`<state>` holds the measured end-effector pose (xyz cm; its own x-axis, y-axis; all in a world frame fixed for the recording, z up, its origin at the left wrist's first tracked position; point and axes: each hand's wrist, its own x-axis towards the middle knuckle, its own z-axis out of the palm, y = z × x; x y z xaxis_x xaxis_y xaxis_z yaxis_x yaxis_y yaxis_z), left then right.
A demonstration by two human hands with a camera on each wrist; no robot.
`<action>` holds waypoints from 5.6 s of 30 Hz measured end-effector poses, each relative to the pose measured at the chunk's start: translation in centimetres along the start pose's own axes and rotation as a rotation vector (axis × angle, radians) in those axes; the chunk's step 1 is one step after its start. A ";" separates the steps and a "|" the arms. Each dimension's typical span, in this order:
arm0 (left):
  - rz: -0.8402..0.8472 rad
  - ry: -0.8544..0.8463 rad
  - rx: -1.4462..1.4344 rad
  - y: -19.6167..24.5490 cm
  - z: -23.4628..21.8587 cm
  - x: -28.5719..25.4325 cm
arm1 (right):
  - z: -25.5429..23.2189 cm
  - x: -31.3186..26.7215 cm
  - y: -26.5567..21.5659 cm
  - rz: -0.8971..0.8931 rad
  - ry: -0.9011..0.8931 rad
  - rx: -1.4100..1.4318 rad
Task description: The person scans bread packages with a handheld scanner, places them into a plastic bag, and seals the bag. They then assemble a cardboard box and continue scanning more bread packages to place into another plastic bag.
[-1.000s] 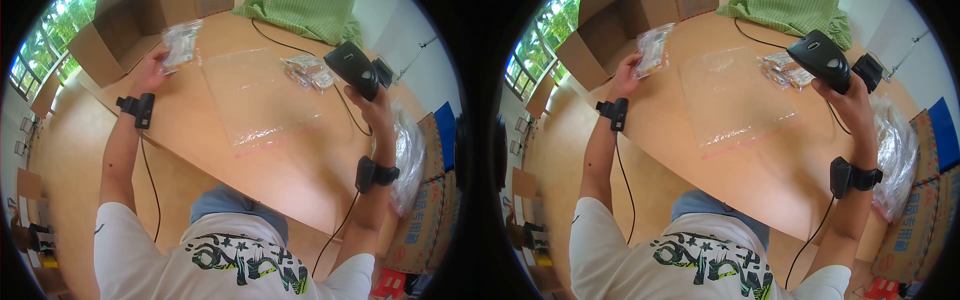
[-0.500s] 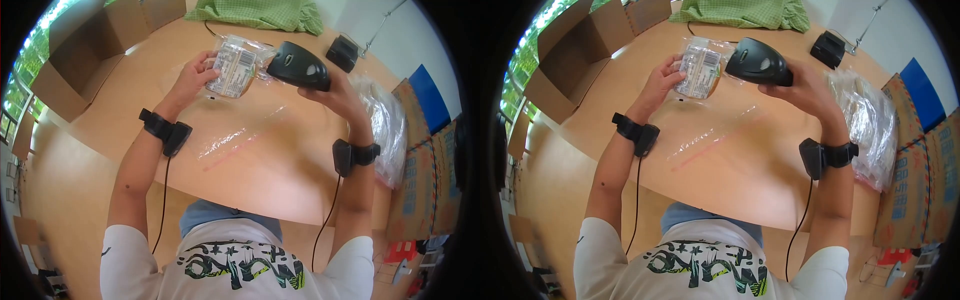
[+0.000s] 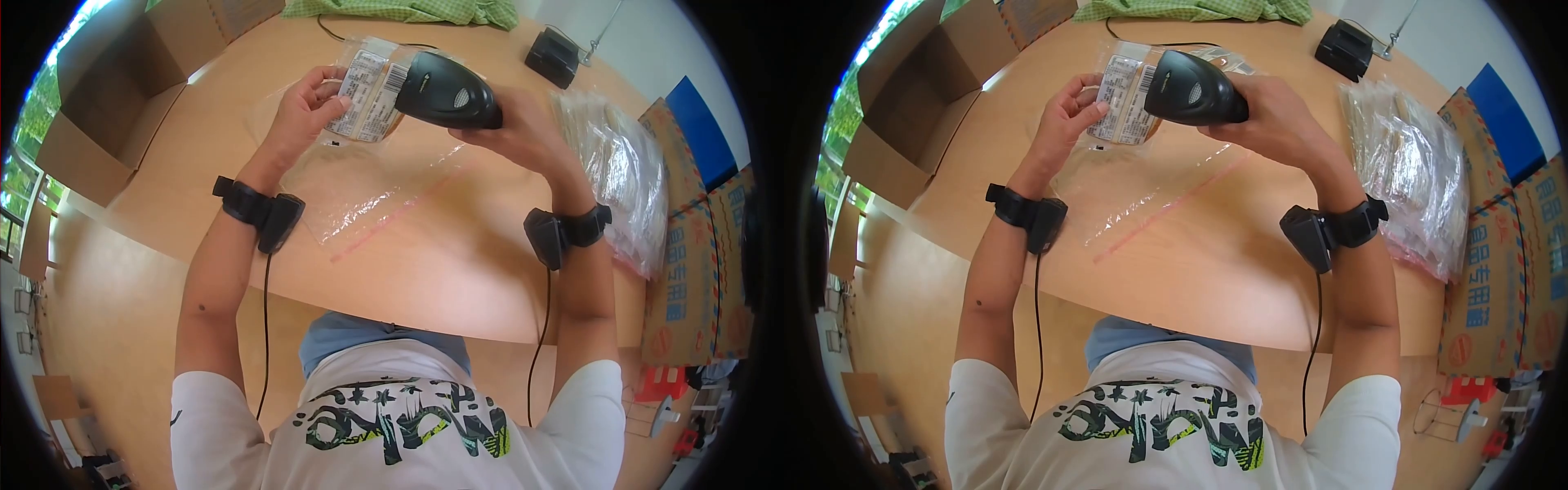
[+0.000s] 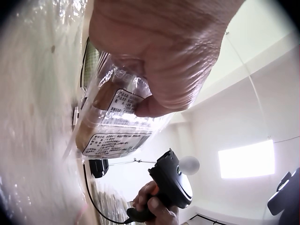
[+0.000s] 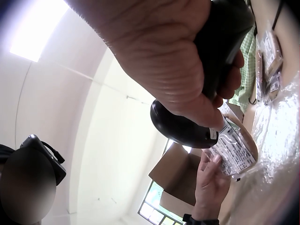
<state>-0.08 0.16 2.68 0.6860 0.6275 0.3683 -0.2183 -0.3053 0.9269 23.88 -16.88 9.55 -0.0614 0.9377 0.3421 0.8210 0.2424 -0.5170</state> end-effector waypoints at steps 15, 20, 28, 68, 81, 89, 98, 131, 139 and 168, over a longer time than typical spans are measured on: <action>0.029 0.144 -0.013 -0.6 -0.7 0.5 | 0.1 1.0 3.6 0.105 0.390 -0.125; -0.067 0.327 -0.248 -1.4 -2.1 0.9 | 0.8 0.5 10.4 0.221 0.422 -0.524; -0.071 0.318 -0.402 -1.8 -2.8 0.8 | 3.2 0.1 15.2 0.374 0.288 -0.623; 0.098 -0.091 1.221 3.6 4.4 -14.0 | 6.1 -19.2 -5.7 0.547 0.370 1.360; 0.022 0.232 1.077 4.5 6.7 -19.1 | 7.5 -21.0 -6.8 0.536 0.309 1.143; -0.070 0.225 0.954 5.5 6.8 -18.4 | 6.6 -20.8 -5.3 0.507 0.166 1.197; -0.130 0.221 0.681 4.9 6.3 -18.8 | 5.2 -17.4 -7.2 0.665 0.004 1.287; 0.539 0.264 0.678 6.1 10.6 -16.3 | 11.5 -3.3 -7.2 0.839 -0.048 1.393; 0.559 0.196 0.640 6.1 11.2 -16.7 | 16.1 1.5 1.0 0.592 -0.025 1.587; 0.194 0.082 1.152 4.5 5.6 -20.6 | 12.2 2.8 1.3 -0.270 -0.386 0.201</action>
<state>-11.32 -18.18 -1.14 0.6540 0.5307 0.5391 0.4724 -0.8431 0.2569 17.90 -10.92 0.24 -0.4929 0.8493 0.1890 0.6239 0.4964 -0.6036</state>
